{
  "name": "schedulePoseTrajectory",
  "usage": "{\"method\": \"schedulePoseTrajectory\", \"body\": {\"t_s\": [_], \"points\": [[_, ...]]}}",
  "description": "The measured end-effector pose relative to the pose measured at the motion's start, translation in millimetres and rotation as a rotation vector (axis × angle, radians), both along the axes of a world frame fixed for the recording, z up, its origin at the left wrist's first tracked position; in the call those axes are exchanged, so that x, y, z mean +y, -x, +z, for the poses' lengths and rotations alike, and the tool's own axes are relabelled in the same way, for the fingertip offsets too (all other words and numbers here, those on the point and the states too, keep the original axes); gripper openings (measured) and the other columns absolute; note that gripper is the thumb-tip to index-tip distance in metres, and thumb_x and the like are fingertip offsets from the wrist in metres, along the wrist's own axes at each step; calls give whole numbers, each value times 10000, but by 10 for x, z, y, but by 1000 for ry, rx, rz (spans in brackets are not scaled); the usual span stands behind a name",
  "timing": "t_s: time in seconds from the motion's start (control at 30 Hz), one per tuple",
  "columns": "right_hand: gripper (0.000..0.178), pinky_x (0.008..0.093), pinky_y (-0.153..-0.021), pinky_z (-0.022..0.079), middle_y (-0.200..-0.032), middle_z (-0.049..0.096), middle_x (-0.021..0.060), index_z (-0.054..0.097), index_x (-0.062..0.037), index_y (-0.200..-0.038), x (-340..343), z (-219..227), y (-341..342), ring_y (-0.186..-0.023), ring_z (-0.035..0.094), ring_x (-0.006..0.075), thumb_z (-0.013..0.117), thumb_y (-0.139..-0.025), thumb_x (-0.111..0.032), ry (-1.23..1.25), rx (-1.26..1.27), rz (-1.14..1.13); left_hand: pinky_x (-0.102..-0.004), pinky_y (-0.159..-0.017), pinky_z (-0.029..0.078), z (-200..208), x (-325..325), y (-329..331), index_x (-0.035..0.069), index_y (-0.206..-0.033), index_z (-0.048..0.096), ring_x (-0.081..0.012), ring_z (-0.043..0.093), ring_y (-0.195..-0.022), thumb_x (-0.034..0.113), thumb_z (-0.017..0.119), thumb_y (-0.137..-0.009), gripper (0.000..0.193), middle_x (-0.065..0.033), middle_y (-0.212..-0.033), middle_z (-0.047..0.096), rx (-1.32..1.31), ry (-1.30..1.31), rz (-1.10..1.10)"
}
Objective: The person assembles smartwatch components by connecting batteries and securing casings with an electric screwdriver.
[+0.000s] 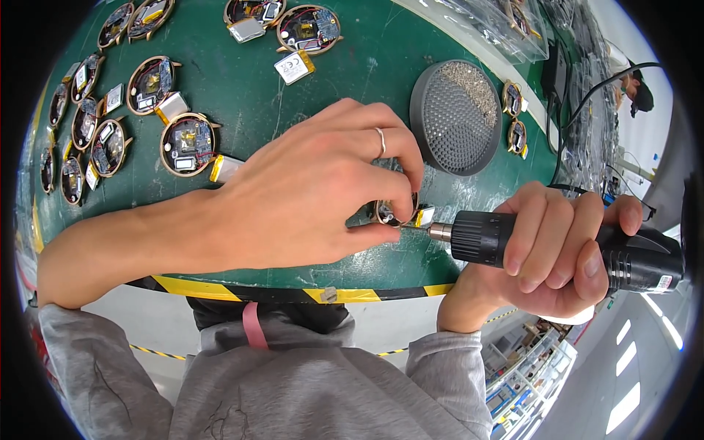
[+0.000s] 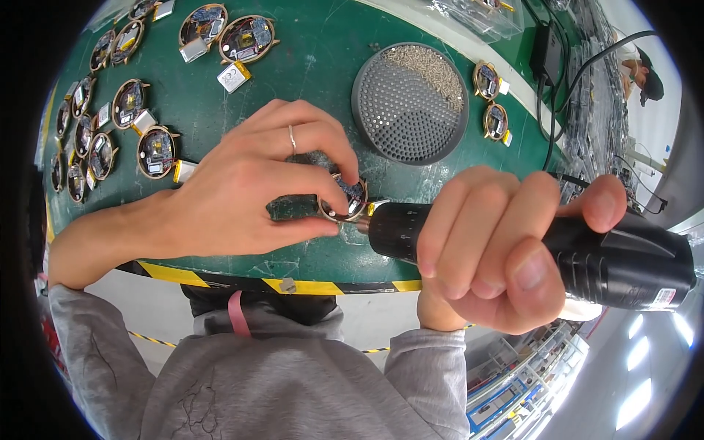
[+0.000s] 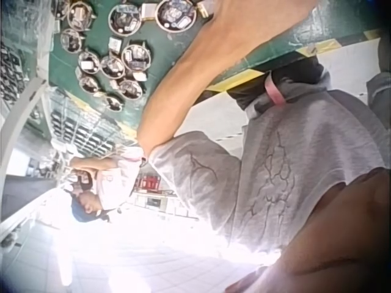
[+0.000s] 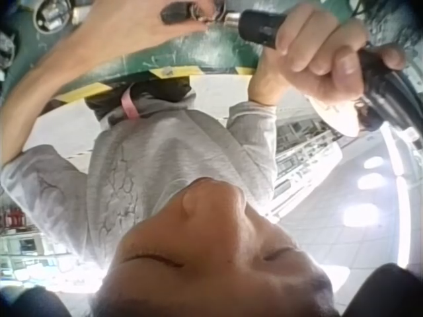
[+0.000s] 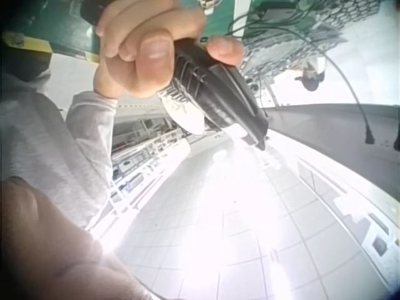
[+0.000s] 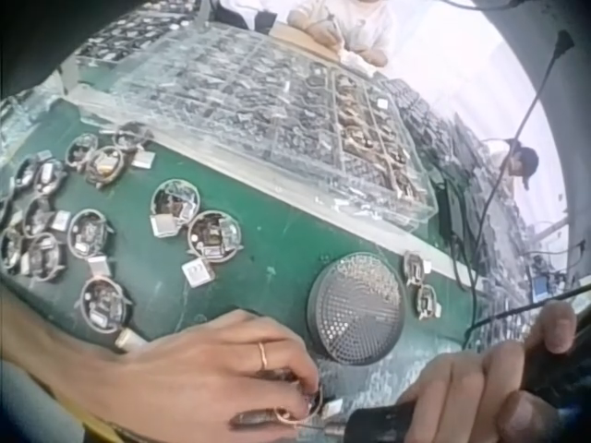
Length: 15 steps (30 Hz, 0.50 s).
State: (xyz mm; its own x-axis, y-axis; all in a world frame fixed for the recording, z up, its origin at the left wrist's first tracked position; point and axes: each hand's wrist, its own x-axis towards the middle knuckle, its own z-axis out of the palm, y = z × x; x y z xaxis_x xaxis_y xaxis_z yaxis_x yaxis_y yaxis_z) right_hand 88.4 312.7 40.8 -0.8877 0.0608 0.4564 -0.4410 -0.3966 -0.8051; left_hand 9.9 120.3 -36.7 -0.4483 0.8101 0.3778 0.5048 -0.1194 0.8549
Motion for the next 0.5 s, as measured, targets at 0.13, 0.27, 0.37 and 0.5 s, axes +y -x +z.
{"method": "schedulePoseTrajectory", "body": {"t_s": [0.13, 0.27, 0.37, 0.5], "points": [[345, 279, -502, 450, -641, 491, 26, 461, -12, -1200, -5, -2, -1, -436, 479, 112, 507, -858, -13, -3, 0, -7, -371, -852, 431, -2, -1, 18, 119, -791, 687, -212, 577, -1061, 75, 830, -662, 198, 23, -1036, 645, 22, 4, -27], [351, 282, -502, 451, -640, 490, 28, 459, -9, -1206, -15, -18, 7, -436, 477, 113, 501, -857, -13, 8, 2, 5, -375, -857, 430, 4, -12, 12, 115, -786, 681, -215, 572, -1074, 78, 830, -659, 200, 19, -1043, 644, 8, 19, -15], [356, 282, -500, 445, -638, 483, 29, 457, -5, -1211, -37, -9, 17, -436, 469, 115, 493, -856, -12, 18, 0, 21, -374, -859, 431, 9, -6, 4, 112, -776, 675, -215, 570, -1078, 72, 825, -662, 193, 15, -1051, 642, 3, 1, -14], [359, 286, -510, 439, -637, 479, 29, 456, -7, -1212, -43, -18, 11, -435, 461, 121, 484, -855, -13, 6, -4, 25, -375, -866, 436, -4, -8, 13, 106, -773, 667, -217, 568, -1082, 71, 818, -669, 187, 14, -1066, 638, 4, 2, -39]]}}
